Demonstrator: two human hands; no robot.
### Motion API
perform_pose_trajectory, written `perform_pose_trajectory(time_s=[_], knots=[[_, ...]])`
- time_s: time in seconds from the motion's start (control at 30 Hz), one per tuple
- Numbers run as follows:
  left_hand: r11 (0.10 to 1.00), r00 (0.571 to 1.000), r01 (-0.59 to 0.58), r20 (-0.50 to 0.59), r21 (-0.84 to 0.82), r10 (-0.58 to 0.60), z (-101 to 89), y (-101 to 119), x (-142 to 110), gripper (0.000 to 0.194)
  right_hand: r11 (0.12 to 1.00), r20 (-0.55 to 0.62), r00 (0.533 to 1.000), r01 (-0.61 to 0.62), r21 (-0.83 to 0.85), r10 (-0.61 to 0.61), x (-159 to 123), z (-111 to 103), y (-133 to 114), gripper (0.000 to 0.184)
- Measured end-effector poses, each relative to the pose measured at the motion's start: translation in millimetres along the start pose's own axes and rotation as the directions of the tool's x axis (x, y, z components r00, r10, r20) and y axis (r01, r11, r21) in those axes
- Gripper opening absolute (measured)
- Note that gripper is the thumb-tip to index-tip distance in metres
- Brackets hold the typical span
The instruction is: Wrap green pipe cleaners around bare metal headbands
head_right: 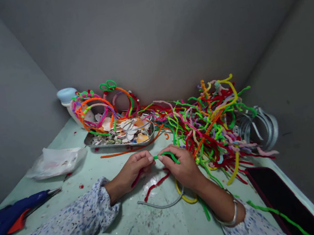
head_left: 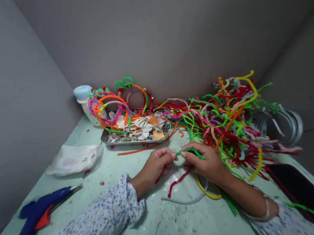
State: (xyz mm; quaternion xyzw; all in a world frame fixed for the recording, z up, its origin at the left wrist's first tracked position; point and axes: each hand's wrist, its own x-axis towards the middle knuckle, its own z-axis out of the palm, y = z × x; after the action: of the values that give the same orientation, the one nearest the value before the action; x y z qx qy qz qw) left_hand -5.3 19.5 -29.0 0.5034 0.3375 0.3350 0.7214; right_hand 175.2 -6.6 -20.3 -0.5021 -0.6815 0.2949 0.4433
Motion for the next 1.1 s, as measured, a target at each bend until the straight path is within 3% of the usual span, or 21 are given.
perform_pose_trajectory(time_s=[0.23, 0.4, 0.57, 0.93, 1.1], knots=[[1.0, 1.0, 0.023, -0.018, 0.01, -0.023, 2.6, 5, -1, 0.023, 0.943, 0.1, 0.962, -0.268, 0.199, 0.252, 3, -3, -7, 0.016], [1.0, 1.0, 0.016, -0.017, -0.003, -0.016, 3.7, 5, -1, 0.025, 0.872, 0.209, 0.931, -0.357, 0.336, 0.301, 5, -4, -1, 0.017], [1.0, 1.0, 0.012, -0.014, 0.018, -0.012, 3.3, 4, -2, 0.027, 0.728, 0.303, 0.878, -0.478, 0.491, 0.372, 6, -3, 3, 0.017], [0.997, 1.0, 0.009, 0.029, 0.071, -0.012, 5.9, 7, -5, 0.03, 0.547, 0.442, 0.771, -0.637, 0.543, 0.459, 8, -7, -5, 0.014], [0.999, 0.999, -0.001, 0.046, 0.046, -0.001, 4.7, 4, -5, 0.027, 0.496, 0.479, 0.747, -0.664, 0.559, 0.461, 10, -8, -9, 0.013]])
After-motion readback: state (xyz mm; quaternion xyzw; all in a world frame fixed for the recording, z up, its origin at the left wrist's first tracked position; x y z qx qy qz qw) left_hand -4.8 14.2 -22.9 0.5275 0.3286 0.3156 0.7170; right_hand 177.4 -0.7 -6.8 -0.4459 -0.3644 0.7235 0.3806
